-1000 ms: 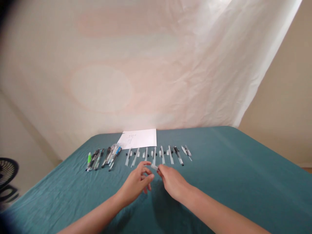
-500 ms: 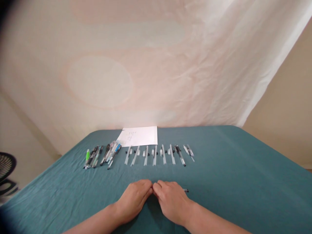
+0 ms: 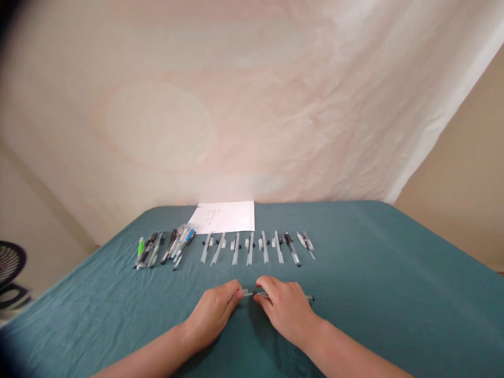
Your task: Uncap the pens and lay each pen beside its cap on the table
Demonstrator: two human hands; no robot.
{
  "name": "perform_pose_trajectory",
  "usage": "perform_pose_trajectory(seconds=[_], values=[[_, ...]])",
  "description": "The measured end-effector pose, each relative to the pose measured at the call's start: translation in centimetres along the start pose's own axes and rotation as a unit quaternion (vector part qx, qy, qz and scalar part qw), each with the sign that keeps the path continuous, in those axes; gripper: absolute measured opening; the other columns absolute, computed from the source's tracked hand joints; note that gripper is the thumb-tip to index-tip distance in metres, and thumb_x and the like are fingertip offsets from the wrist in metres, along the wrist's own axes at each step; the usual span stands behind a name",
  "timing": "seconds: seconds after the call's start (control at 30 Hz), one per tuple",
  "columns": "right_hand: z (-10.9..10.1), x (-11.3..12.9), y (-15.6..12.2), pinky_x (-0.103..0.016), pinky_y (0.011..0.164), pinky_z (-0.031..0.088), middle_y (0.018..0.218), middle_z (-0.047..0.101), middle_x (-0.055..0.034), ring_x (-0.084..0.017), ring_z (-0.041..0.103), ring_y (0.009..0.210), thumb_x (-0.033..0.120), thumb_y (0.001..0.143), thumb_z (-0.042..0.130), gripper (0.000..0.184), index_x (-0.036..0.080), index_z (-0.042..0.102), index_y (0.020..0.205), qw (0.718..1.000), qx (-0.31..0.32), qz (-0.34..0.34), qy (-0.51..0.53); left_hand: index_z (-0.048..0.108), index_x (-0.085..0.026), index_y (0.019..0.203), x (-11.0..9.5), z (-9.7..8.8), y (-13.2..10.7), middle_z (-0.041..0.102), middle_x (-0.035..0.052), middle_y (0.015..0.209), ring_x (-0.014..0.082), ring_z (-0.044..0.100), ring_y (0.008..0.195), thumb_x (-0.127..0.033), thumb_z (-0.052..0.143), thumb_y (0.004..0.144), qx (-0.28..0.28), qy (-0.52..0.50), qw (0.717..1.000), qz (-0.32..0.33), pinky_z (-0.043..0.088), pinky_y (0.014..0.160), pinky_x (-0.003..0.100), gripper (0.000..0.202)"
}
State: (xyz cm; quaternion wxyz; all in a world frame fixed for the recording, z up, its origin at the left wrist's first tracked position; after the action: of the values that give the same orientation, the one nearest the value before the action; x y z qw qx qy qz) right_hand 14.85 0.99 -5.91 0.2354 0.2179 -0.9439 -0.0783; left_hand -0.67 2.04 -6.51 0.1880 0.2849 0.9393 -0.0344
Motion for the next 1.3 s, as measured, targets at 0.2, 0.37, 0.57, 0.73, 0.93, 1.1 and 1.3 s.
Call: perform_pose_trajectory(seconds=[0.2,0.37,0.57,0.73,0.93,1.1,1.3], values=[[0.2,1.7,-0.5,-0.023,0.060,0.032,0.076,0.060,0.0006,-0.012,0.058,0.068,0.026,0.091,0.040,0.020,0.021,0.057,0.082,0.995,0.005,-0.077,-0.063,0.046,-0.020,0.078,-0.2,0.0,0.0,0.059,0.0011,0.074,0.0146,0.057,0.068,-0.036,0.019,0.095,0.011,-0.018,1.000,0.006,0.036,0.061,0.022,0.036],[-2.4,-0.3,0.2,-0.023,0.061,0.030,0.077,0.059,-0.0008,-0.012,0.055,0.069,0.025,0.092,0.035,0.024,0.021,0.056,0.083,0.993,-0.026,-0.048,-0.109,0.045,-0.021,0.089,0.1,-0.4,0.0,0.058,-0.0016,0.069,0.0143,0.057,0.064,-0.035,0.024,0.094,-0.003,-0.077,0.997,-0.022,0.036,0.059,0.022,0.026],[-8.4,-13.3,1.2,-0.024,0.057,0.028,0.089,0.064,-0.0055,-0.017,0.058,0.077,0.036,0.089,0.040,0.024,0.020,0.058,0.083,0.933,-0.075,0.296,-0.192,0.052,-0.023,0.090,-0.4,-0.7,0.0,0.061,-0.0011,0.079,0.0141,0.058,0.075,-0.026,0.038,0.089,0.000,-0.079,0.996,0.042,0.037,0.066,0.020,0.014],[-7.7,-17.0,0.9,-0.025,0.058,0.031,0.089,0.065,-0.0098,-0.020,0.060,0.077,0.037,0.088,0.042,0.026,0.018,0.059,0.083,0.927,-0.047,0.328,-0.176,0.054,-0.023,0.090,-0.4,-0.6,0.0,0.061,-0.0013,0.079,0.0137,0.057,0.073,-0.024,0.038,0.088,-0.012,-0.078,0.995,0.053,0.037,0.065,0.020,0.016],[-7.3,-12.8,1.3,-0.026,0.063,0.036,0.083,0.063,-0.0138,-0.019,0.059,0.073,0.032,0.092,0.031,0.033,0.009,0.056,0.095,0.961,-0.006,0.258,-0.094,0.053,-0.022,0.096,-0.2,-0.8,-0.1,0.058,-0.0022,0.073,0.0130,0.055,0.068,-0.027,0.040,0.088,-0.031,-0.124,0.991,0.033,0.038,0.063,0.020,0.016],[-4.2,-2.3,0.9,-0.020,0.062,0.038,0.074,0.059,0.0000,-0.011,0.054,0.067,0.034,0.093,0.030,0.031,0.019,0.055,0.104,0.975,0.152,0.034,0.156,0.044,-0.022,0.115,-0.2,-1.2,-0.1,0.059,-0.0001,0.085,0.0113,0.054,0.068,-0.032,0.043,0.087,-0.070,-0.219,0.973,0.011,0.041,0.064,0.021,0.030],[0.9,1.7,-0.5,-0.018,0.053,0.035,0.067,0.050,0.0024,-0.007,0.044,0.055,0.045,0.092,0.030,0.037,0.017,0.053,0.086,0.917,0.253,0.052,0.306,0.057,-0.021,0.096,-1.1,-1.1,-0.7,0.062,0.0006,0.085,0.0121,0.056,0.080,-0.026,0.043,0.087,-0.051,-0.192,0.977,0.076,0.041,0.074,0.021,0.017]])
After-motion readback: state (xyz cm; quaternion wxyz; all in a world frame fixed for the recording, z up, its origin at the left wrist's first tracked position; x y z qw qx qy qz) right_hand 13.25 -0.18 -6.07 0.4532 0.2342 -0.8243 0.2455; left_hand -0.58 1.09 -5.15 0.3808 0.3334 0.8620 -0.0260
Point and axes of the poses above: each hand's wrist, its own y-axis towards the middle knuckle, its own z-axis out of the palm, x = y × z, the point moved 5 cm from there along y, towards the middle knuckle
